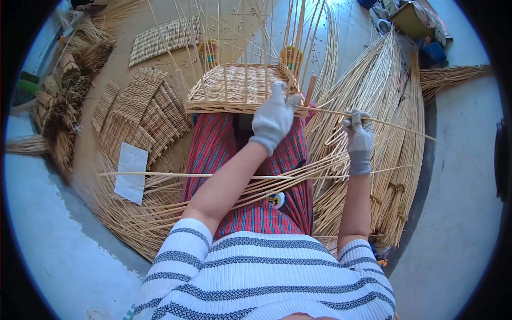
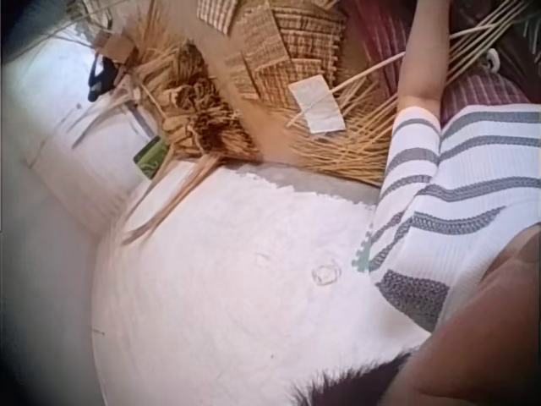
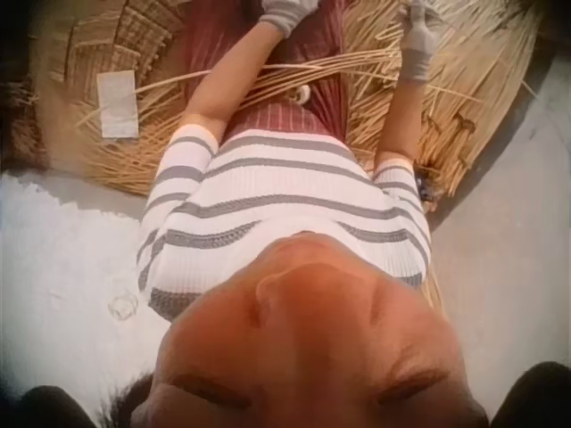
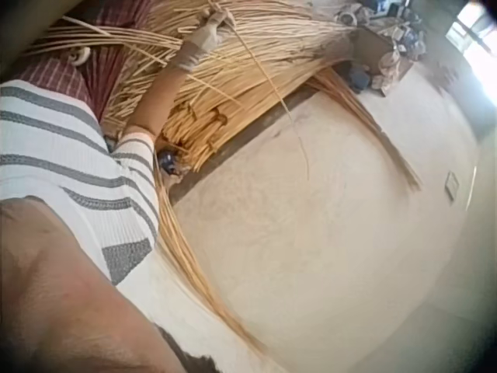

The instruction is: The recorder is weaving a basket using thin bamboo or wooden strips.

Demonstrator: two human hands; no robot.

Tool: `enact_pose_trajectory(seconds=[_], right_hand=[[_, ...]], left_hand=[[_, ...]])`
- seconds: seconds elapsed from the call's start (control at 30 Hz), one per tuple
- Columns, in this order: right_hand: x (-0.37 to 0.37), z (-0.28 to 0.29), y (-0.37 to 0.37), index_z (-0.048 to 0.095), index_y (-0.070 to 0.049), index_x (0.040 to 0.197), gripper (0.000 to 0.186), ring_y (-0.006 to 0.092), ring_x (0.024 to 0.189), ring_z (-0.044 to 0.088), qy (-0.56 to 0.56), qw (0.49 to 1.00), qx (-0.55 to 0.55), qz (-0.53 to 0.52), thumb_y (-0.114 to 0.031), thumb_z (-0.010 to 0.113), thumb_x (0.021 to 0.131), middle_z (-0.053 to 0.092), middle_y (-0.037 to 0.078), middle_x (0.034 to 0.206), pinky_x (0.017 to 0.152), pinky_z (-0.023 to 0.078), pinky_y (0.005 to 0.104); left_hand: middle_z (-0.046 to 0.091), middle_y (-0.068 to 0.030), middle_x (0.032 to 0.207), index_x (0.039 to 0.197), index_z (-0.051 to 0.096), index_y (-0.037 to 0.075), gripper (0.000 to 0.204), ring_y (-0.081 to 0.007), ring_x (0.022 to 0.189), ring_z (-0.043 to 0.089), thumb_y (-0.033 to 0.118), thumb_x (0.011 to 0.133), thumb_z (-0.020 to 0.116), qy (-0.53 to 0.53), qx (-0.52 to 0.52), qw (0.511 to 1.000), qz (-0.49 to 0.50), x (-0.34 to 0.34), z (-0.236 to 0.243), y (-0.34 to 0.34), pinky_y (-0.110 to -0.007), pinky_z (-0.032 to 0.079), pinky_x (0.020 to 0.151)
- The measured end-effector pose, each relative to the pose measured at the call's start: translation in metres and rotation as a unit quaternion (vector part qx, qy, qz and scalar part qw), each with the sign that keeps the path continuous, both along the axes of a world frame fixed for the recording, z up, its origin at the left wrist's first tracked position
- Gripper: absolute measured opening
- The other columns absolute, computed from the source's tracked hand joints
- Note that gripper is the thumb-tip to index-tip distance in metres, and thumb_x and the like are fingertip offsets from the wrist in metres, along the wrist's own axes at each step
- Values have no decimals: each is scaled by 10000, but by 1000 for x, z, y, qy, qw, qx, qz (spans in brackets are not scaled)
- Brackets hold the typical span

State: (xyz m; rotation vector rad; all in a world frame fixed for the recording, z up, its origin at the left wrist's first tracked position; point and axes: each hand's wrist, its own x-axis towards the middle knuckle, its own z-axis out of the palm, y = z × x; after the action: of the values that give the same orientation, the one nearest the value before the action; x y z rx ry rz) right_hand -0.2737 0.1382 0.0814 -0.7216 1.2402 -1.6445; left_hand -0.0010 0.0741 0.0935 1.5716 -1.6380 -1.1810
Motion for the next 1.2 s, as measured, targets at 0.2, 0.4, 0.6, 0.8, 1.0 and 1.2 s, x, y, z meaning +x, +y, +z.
enact_pose_trajectory(seconds=[0.2,0.4,0.6,0.8,1.0,1.2], right_hand=[[-11,-28,-3,654,-67,1208,165,151,848,683,12,999,-27,28,-170,668,1080,749,136,1101,729,588,289],[1,-12,-60,656,-66,1150,142,171,908,700,92,995,27,-1,-185,677,1076,737,97,1047,820,607,318],[65,51,-181,667,-36,1126,114,216,928,720,332,915,-140,182,-33,565,1075,739,94,1118,895,592,362],[64,-36,-128,564,-87,1156,71,147,758,574,-171,983,-61,-14,-115,507,1124,617,53,990,667,497,310],[47,-91,-104,534,-119,1127,246,108,617,459,-355,927,-64,-100,-347,452,1170,544,32,845,524,405,270],[33,-86,-114,571,-121,788,730,122,509,381,-562,821,-95,25,-719,278,1085,430,-20,615,480,352,292]], left_hand=[[739,-167,1159,1288,593,-22,441,-226,597,733,386,1126,554,189,148,970,-22,5,-13,-17,-328,585,449],[715,-100,976,1152,636,1,278,-128,510,636,275,1111,613,214,119,968,-52,6,-20,-12,-283,529,412],[691,-60,851,1104,669,24,213,-96,449,576,232,1065,695,158,111,981,7,-3,-12,-8,-270,485,379],[699,-65,883,1159,664,28,233,-91,483,612,241,1067,690,191,115,975,-16,4,-16,-12,-262,495,387],[723,-165,1181,1593,425,102,708,-289,945,756,222,980,758,-161,-226,961,-2,6,-11,10,-473,621,878],[727,-136,1135,1706,238,81,1088,-297,1114,696,369,854,850,-292,-357,879,-122,-24,-28,9,-445,467,1085]])
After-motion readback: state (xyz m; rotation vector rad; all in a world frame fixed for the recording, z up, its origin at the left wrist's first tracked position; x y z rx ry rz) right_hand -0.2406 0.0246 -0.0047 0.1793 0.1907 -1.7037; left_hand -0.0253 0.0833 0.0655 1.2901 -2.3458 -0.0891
